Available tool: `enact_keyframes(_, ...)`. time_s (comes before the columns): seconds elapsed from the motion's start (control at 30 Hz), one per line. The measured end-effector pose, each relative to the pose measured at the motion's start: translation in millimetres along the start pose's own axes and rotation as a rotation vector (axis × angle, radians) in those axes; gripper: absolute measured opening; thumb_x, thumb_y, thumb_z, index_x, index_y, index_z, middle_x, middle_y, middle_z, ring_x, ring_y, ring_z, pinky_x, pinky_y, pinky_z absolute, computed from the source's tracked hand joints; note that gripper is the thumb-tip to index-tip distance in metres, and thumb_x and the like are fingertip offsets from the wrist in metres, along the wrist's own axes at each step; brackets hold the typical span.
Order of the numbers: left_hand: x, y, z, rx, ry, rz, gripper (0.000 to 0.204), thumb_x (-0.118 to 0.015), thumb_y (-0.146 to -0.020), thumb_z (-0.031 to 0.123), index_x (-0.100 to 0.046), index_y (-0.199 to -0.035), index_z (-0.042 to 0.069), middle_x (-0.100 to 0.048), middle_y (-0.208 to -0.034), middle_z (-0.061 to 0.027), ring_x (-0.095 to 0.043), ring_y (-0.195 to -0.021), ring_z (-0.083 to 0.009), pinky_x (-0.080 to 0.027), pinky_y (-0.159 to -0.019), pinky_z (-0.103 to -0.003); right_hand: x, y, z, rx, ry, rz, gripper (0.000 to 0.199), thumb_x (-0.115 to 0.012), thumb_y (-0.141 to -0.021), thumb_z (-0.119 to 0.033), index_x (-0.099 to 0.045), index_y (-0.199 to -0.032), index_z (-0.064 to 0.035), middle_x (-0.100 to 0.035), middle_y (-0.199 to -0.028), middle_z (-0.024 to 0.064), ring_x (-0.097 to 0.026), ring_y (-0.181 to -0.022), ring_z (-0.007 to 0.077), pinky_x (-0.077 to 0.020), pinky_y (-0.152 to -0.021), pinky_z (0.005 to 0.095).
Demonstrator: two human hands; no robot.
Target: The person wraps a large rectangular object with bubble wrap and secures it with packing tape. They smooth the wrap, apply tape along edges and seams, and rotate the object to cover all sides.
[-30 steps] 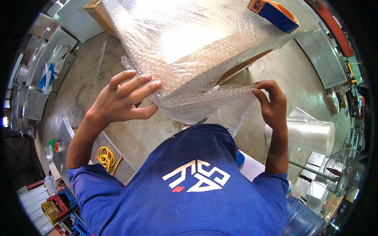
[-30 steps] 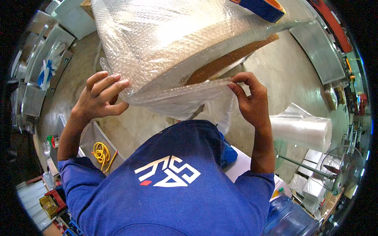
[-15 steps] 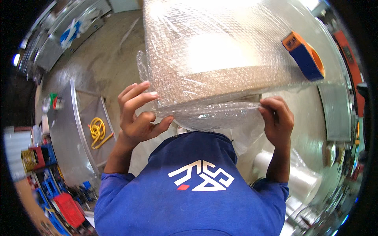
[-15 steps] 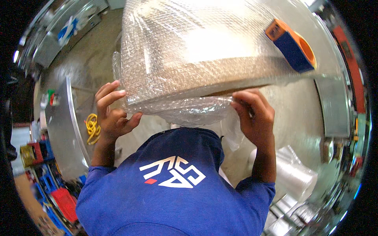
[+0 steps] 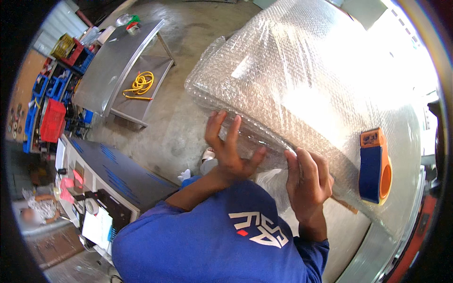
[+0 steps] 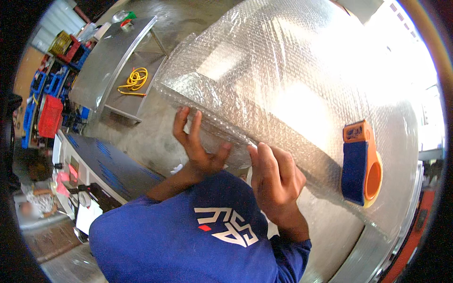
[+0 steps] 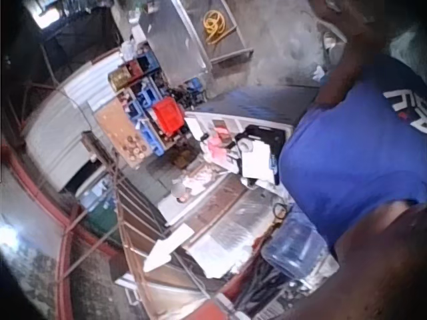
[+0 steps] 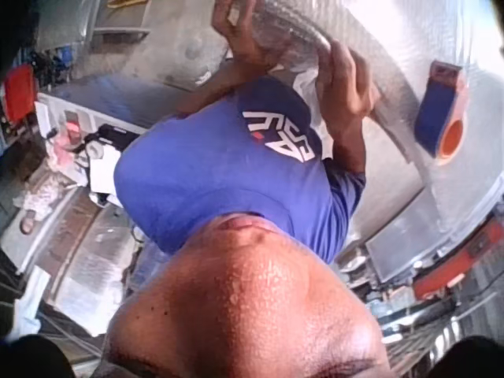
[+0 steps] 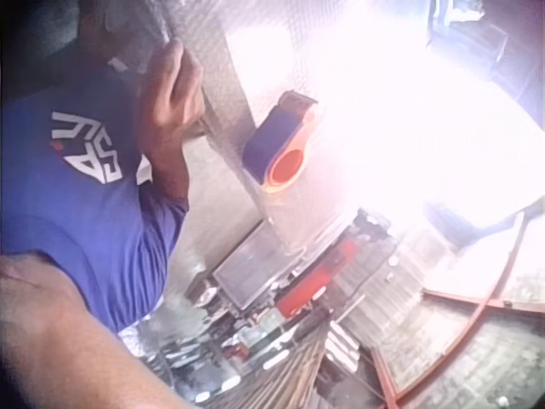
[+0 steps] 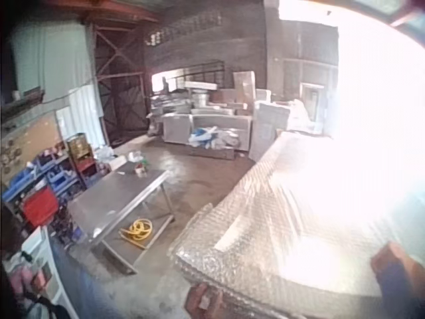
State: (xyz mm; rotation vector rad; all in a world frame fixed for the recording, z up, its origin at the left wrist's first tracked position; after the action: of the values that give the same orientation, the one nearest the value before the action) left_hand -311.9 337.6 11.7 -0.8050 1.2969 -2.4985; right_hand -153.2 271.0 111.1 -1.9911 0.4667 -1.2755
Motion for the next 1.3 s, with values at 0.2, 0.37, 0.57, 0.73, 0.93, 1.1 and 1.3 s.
enact_keyframes(0.2, -46.6, 15.3, 24.4, 0.02, -0.039, -0.097, 0.121, -0.061, -0.089, 0.064, 0.012, -0.154, -0.007, 0.016, -0.153, -0.0448, 0.013, -0.142, -0.0628, -0.001, -0.114, -0.069, 0.3, 5.5, 6.4, -0.144, -0.034, 0.008, 0.02, -0.082, -0.079, -0.003, -0.07, -0.096, -0.0024, -0.068, -0.085, 0.0109, -0.067, -0.068, 0.0197, -0.0533, -0.06, 0.0299)
enact_keyframes(0.37, -41.6, 21.7, 10.0, -0.012, 0.021, -0.063, 0.118, -0.053, -0.091, 0.067, 0.016, -0.152, -0.008, 0.016, -0.155, -0.0409, 0.011, -0.145, -0.0573, 0.001, -0.115, -0.065, 3.1, 1.2, 4.2, -0.168, -0.039, -0.021, 0.022, -0.08, -0.079, 0.001, -0.069, -0.098, -0.0001, -0.068, -0.084, 0.0148, -0.069, -0.07, 0.0239, -0.0542, -0.058, 0.0318)
enact_keyframes(0.57, -58.5, 62.3, -58.9, 0.45, 0.251, -0.045, 0.109, -0.056, -0.093, 0.053, 0.01, -0.15, -0.014, 0.005, -0.158, -0.0391, 0.002, -0.148, -0.0523, -0.002, -0.12, -0.053, 2.6, -0.2, 5.0, -0.2, -0.029, 0.003, 0.02, -0.081, -0.079, 0.0, -0.069, -0.095, -0.0012, -0.068, -0.084, 0.0142, -0.068, -0.073, 0.0222, -0.0541, -0.062, 0.031)
enact_keyframes(0.73, -84.1, 88.0, -60.3, 0.53, 0.299, -0.352, 0.102, -0.065, -0.089, 0.038, -0.003, -0.151, -0.014, -0.003, -0.159, -0.0365, -0.004, -0.147, -0.0531, -0.007, -0.121, -0.052, 3.2, 2.2, 1.8, -0.249, -0.021, -0.014, 0.016, -0.08, -0.08, 0.0, -0.07, -0.092, -0.0007, -0.068, -0.085, 0.0121, -0.068, -0.073, 0.0207, -0.0538, -0.061, 0.0301)
enact_keyframes(0.93, 7.3, 51.0, -46.1, 0.396, 0.098, 0.028, 0.097, -0.061, -0.093, 0.042, -0.006, -0.153, -0.01, -0.002, -0.161, -0.0319, -0.003, -0.148, -0.0522, -0.007, -0.12, -0.057, 4.4, 2.0, 4.1, -0.244, -0.014, -0.015, 0.016, -0.08, -0.081, 0.0, -0.07, -0.092, 0.0003, -0.068, -0.085, 0.0125, -0.068, -0.072, 0.0192, -0.0542, -0.061, 0.0293)
enact_keyframes(1.1, -12.2, -12.6, -17.9, 0.046, -0.081, 0.057, 0.105, -0.052, -0.096, 0.057, 0.003, -0.153, -0.012, 0.008, -0.157, -0.0395, 0.008, -0.146, -0.0579, -0.001, -0.116, -0.066, 3.3, 3.0, -0.1, -0.26, -0.033, -0.015, 0.016, -0.079, -0.081, 0.001, -0.07, -0.093, 0.0009, -0.069, -0.086, 0.0141, -0.07, -0.076, 0.0214, -0.056, -0.064, 0.0314)
enact_keyframes(1.3, -58.7, 3.1, 34.3, 0.02, 0.067, 0.026, 0.11, -0.042, -0.097, 0.063, 0.011, -0.146, -0.019, 0.019, -0.145, -0.0528, 0.017, -0.137, -0.0688, 0.004, -0.109, -0.075, 4.5, 10.2, 4.0, -0.159, -0.074, 0.014, 0.015, -0.077, -0.082, 0.002, -0.069, -0.094, -0.0001, -0.069, -0.09, 0.0123, -0.067, -0.075, 0.0204, -0.0532, -0.065, 0.0301)
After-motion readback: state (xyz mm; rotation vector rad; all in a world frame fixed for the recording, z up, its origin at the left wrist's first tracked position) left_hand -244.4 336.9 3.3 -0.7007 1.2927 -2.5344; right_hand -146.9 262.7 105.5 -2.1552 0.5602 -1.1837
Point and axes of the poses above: each hand's wrist, its own y-axis away from the middle knuckle, its own x-axis out of the back of the hand, z = x × y, the point moved 5 cm from there along -y, towards the middle knuckle
